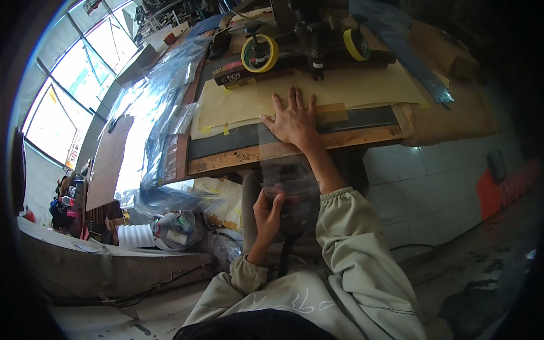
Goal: The person aligns plastic sleeves on a machine platform by hand, presses them under the machine, and folds the sleeves.
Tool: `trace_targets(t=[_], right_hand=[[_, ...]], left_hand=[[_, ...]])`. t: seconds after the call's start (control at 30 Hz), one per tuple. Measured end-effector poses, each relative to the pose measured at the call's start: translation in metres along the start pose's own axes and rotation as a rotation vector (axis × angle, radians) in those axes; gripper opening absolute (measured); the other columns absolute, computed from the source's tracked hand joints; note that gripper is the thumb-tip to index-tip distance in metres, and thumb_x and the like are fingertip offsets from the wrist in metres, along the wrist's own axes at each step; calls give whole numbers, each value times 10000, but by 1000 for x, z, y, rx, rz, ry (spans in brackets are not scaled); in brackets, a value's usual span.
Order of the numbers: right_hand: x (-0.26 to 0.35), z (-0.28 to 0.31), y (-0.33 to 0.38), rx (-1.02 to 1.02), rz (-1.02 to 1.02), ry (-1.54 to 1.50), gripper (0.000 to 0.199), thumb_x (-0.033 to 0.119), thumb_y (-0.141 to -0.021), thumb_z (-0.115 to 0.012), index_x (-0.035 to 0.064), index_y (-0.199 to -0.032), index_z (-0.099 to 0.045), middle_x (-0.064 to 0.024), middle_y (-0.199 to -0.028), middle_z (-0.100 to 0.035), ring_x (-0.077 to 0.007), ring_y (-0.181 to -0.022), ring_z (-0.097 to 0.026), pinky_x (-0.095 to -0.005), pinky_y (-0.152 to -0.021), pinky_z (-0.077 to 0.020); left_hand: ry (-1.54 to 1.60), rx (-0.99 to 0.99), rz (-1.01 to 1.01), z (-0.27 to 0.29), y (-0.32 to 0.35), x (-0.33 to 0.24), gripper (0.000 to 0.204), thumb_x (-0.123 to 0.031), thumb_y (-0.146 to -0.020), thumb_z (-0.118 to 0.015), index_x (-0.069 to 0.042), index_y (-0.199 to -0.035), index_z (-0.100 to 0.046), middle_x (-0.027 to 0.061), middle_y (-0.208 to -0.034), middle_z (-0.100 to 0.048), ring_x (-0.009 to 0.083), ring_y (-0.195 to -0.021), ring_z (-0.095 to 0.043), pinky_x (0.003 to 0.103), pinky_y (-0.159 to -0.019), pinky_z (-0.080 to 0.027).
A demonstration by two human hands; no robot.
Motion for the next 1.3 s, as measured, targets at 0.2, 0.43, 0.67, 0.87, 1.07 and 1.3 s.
trace_targets(t=[0.2,0.43,0.67,0.87,1.07,1.3], right_hand=[[4,2,2,-16,10,-4,662,571,-821,-379,130,-1314,-347,-248,-1360,-258,-341,-1296,-206,-580,-1019,-109],[2,3,2,18,-18,75,646,573,-832,-364,159,-1326,-329,-214,-1371,-251,-316,-1293,-231,-567,-1018,-143],[2,0,-2,-18,5,18,662,586,-816,-374,148,-1312,-354,-237,-1360,-268,-336,-1292,-225,-572,-1019,-125],[1,1,-1,-20,-2,17,660,585,-817,-370,146,-1309,-362,-229,-1359,-276,-333,-1292,-228,-574,-1018,-129],[1,0,-1,-16,-1,22,658,583,-818,-370,144,-1308,-361,-232,-1356,-279,-335,-1287,-239,-575,-1017,-129],[1,1,-1,-16,-6,66,650,579,-823,-380,157,-1316,-342,-213,-1363,-265,-323,-1279,-260,-578,-1009,-155]], left_hand=[[-12,-51,42,7,5,9,123,-95,-862,-549,26,-871,-538,38,-747,-603,71,-705,-544,211,-663,-433],[71,-6,102,2,4,19,132,-100,-869,-539,28,-901,-526,55,-768,-624,88,-738,-580,215,-675,-445],[102,3,82,0,1,12,123,-98,-882,-515,25,-894,-509,76,-771,-627,129,-752,-620,222,-684,-459],[67,9,63,-1,1,5,113,-90,-883,-512,22,-891,-502,70,-767,-620,130,-755,-620,220,-688,-459],[11,-19,31,3,2,7,114,-93,-879,-517,20,-882,-510,78,-752,-638,110,-735,-606,219,-682,-450],[69,-29,78,2,2,13,127,-108,-877,-524,19,-875,-516,78,-762,-646,96,-728,-593,219,-679,-445]])
Point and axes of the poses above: each hand's wrist, its own y-axis away from the middle knuckle, its own z-axis out of the back of the hand, x = y × z, the point moved 10 cm from there along -y, towards the middle knuckle
